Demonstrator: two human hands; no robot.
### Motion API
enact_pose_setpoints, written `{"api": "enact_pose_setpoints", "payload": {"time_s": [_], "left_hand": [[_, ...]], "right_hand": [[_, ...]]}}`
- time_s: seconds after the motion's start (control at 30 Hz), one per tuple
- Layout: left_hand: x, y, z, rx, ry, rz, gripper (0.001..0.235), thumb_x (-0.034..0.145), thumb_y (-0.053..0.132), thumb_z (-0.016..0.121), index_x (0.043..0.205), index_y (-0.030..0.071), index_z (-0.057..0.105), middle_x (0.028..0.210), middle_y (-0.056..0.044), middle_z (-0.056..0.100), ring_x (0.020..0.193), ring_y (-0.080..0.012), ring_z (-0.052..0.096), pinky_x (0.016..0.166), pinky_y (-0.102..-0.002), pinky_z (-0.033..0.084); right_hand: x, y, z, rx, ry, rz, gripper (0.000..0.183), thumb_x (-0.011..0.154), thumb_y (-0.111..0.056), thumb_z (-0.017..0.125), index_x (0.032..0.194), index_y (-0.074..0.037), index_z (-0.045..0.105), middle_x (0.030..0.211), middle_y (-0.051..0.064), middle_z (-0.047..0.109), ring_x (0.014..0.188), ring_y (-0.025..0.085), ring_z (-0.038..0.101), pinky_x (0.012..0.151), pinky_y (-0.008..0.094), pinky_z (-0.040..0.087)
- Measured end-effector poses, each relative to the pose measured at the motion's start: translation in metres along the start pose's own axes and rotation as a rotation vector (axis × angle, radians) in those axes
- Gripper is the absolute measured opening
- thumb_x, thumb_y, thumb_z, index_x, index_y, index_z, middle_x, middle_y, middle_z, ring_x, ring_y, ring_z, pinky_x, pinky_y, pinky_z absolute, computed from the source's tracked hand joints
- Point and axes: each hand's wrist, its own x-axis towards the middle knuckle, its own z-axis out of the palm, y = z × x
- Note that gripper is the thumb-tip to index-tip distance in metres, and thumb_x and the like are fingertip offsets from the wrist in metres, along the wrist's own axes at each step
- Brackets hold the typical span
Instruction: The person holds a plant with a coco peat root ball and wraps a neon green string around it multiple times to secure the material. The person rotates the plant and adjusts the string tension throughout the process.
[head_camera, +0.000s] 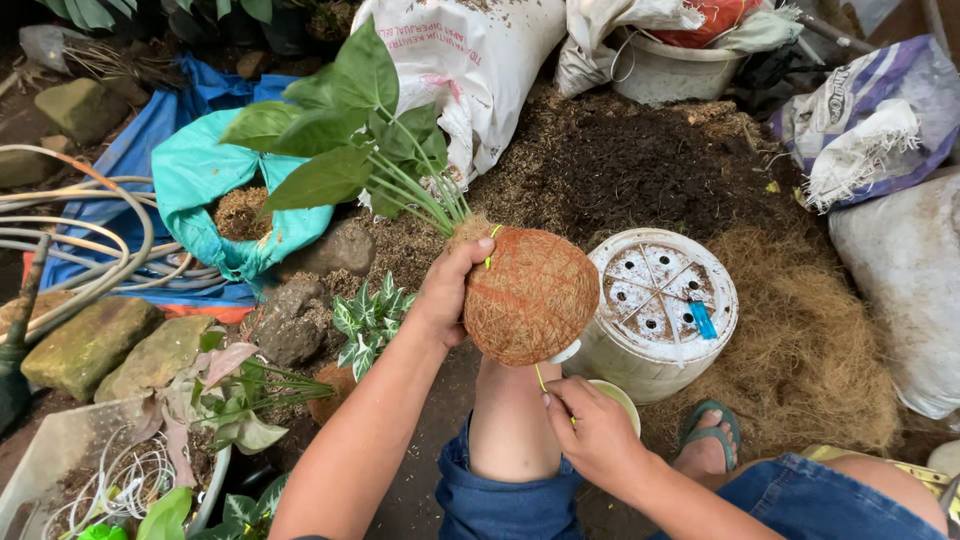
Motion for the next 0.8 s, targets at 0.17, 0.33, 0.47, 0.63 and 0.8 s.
{"api": "enact_pose_setpoints", "payload": {"time_s": [0.17, 0.33, 0.47, 0.63, 0.8], "left_hand": [[0.001, 0.007, 0.004, 0.040, 0.022, -0.003, 0.041, 0.089, 0.028, 0.063, 0.123, 0.004, 0.062, 0.113, -0.013, 0.071, 0.101, -0.0234, 0.071, 0.091, -0.043, 0.059], [0.004, 0.009, 0.008, 0.109, 0.071, -0.017, 0.052, 0.084, 0.030, 0.066, 0.128, 0.005, 0.056, 0.114, -0.013, 0.069, 0.102, -0.0248, 0.071, 0.090, -0.044, 0.060], [0.002, 0.003, 0.009, 0.221, 0.139, -0.024, 0.062, 0.078, 0.031, 0.071, 0.130, 0.002, 0.055, 0.113, -0.016, 0.070, 0.101, -0.0256, 0.073, 0.090, -0.044, 0.061], [-0.001, -0.005, 0.010, 0.394, 0.080, 0.048, 0.060, 0.078, 0.032, 0.073, 0.125, -0.003, 0.061, 0.109, -0.015, 0.071, 0.096, -0.0241, 0.072, 0.086, -0.039, 0.059], [-0.011, -0.009, 0.020, 0.390, 0.009, 0.026, 0.055, 0.077, 0.031, 0.073, 0.122, 0.001, 0.061, 0.106, -0.013, 0.071, 0.095, -0.0230, 0.071, 0.084, -0.039, 0.059]], "right_hand": [[0.009, -0.027, -0.037, -0.257, -0.094, -0.093, 0.010, 0.088, -0.017, 0.067, 0.091, -0.007, 0.068, 0.081, 0.013, 0.065, 0.074, 0.036, 0.067, 0.062, 0.046, 0.053], [0.008, -0.045, -0.047, -0.333, -0.127, -0.223, 0.012, 0.088, -0.017, 0.066, 0.086, -0.006, 0.061, 0.080, 0.012, 0.063, 0.071, 0.035, 0.066, 0.060, 0.046, 0.053], [0.017, -0.057, -0.063, -0.421, -0.158, -0.162, 0.013, 0.089, -0.018, 0.066, 0.085, -0.006, 0.060, 0.078, 0.013, 0.059, 0.068, 0.035, 0.065, 0.059, 0.047, 0.052], [0.028, -0.074, -0.085, -0.399, -0.272, -0.245, 0.015, 0.087, -0.014, 0.063, 0.096, -0.005, 0.057, 0.087, 0.014, 0.059, 0.072, 0.036, 0.065, 0.061, 0.047, 0.051], [0.044, -0.080, -0.103, -0.613, -0.322, -0.396, 0.024, 0.078, -0.014, 0.062, 0.101, -0.006, 0.058, 0.086, 0.011, 0.058, 0.068, 0.030, 0.065, 0.060, 0.044, 0.051]]}}
